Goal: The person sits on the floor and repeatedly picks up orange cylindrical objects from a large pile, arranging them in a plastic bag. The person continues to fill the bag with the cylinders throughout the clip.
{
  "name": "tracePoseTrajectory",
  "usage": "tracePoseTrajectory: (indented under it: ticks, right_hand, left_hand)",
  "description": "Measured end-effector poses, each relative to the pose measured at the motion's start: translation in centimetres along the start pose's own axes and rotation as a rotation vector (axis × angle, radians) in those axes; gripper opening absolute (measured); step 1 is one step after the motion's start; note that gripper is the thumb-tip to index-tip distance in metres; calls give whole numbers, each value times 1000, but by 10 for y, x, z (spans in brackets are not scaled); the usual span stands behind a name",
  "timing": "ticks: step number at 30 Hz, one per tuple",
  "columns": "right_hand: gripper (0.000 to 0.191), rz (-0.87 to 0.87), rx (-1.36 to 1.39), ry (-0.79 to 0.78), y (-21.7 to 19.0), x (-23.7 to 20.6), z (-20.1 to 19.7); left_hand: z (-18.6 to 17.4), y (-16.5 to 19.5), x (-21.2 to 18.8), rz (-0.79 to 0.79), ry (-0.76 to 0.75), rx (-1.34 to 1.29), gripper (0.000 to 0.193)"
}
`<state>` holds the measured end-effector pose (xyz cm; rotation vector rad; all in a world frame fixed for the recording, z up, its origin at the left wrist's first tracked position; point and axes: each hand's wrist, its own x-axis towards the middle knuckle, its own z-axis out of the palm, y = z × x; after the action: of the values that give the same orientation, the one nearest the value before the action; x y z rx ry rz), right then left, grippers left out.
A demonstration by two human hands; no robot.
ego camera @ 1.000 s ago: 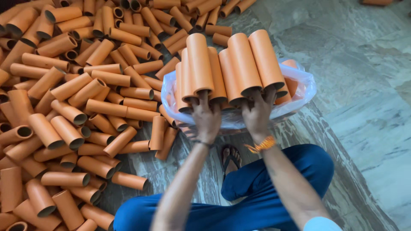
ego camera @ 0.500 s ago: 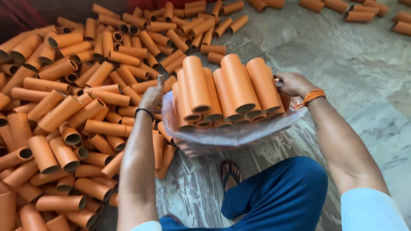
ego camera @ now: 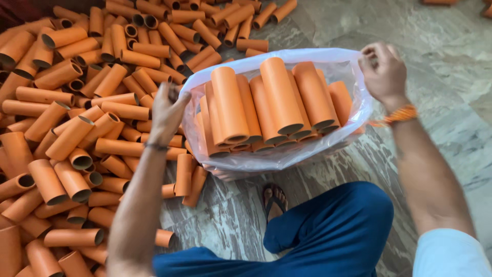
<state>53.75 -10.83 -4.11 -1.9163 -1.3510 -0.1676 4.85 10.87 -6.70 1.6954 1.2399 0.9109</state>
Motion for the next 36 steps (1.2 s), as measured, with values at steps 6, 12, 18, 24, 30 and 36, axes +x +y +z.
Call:
tracePoseTrajectory:
  ticks: [6,12,18,24,30,36]
  right_hand:
    - [18,725,1041,-618,35,-50,-37]
    - [9,237,192,-179,69,-26,-70]
    - [30,517,756,-18,44,-50,-35]
    - [25,655,1357,67,24,-77,-16]
    - [24,687,1438,217,11,-77,-18]
    - [31,568,1475,243,0,-81,-28]
  left_hand:
    - [-16,-5,-72,-376,-637,-723,41]
    - [-76,59,-56,-178,-278,224,42]
    - [6,120,-111,741,28,787,97]
    - [33,162,-117,172,-299,379,68]
    - [151,188,-163,1031,-157,502,61]
    - [374,181,-126,681,-221,1226,43]
